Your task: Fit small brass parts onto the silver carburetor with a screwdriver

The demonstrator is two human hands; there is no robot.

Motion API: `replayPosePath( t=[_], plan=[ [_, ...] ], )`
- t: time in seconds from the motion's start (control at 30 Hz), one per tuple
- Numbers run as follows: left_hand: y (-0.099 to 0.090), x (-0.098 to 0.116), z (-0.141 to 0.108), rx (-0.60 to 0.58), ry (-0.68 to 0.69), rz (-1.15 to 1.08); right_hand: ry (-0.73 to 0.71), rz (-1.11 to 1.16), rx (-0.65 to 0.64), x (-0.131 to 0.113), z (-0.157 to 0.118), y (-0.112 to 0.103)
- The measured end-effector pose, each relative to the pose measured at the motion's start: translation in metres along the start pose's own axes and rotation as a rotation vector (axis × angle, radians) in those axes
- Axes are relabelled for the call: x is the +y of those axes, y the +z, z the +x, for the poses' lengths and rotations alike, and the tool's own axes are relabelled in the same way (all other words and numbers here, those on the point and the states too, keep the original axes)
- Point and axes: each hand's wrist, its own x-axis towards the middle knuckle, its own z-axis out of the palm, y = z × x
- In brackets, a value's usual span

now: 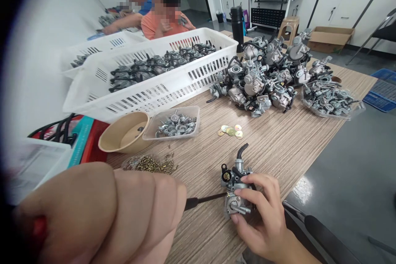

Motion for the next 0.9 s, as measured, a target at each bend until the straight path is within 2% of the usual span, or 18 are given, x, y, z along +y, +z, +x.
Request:
replayPosePath(
  t=[0.1,0.23,0.47,0.63,0.8,0.9],
  plan=[
    [0.012,0.004,0.014,-0.069,0.062,-0.009,-0.011,0.005,-0.005,0.0,0.001,0.0],
    [0.021,0.002,0.016,0.007,0.118,-0.035,-0.022,-0.005,-0.01,0.0,0.003,-0.001],
    [0.017,-0.004,0.015,-0.009,0.077,-0.049,-0.023,0.003,-0.002,0.0,0.002,0.0],
    [0.016,-0.002,0.02,-0.087,0.145,-0.076,-0.037,0.005,-0.016,0.004,0.001,-0.002],
    [0.021,0.001,0.015,0.027,0.088,-0.066,-0.036,0.002,-0.016,0.006,-0.001,-0.003],
    [0.024,0.002,0.014,0.035,0.05,-0.09,-0.025,-0.013,-0.006,0.006,-0.002,-0.003]
  ],
)
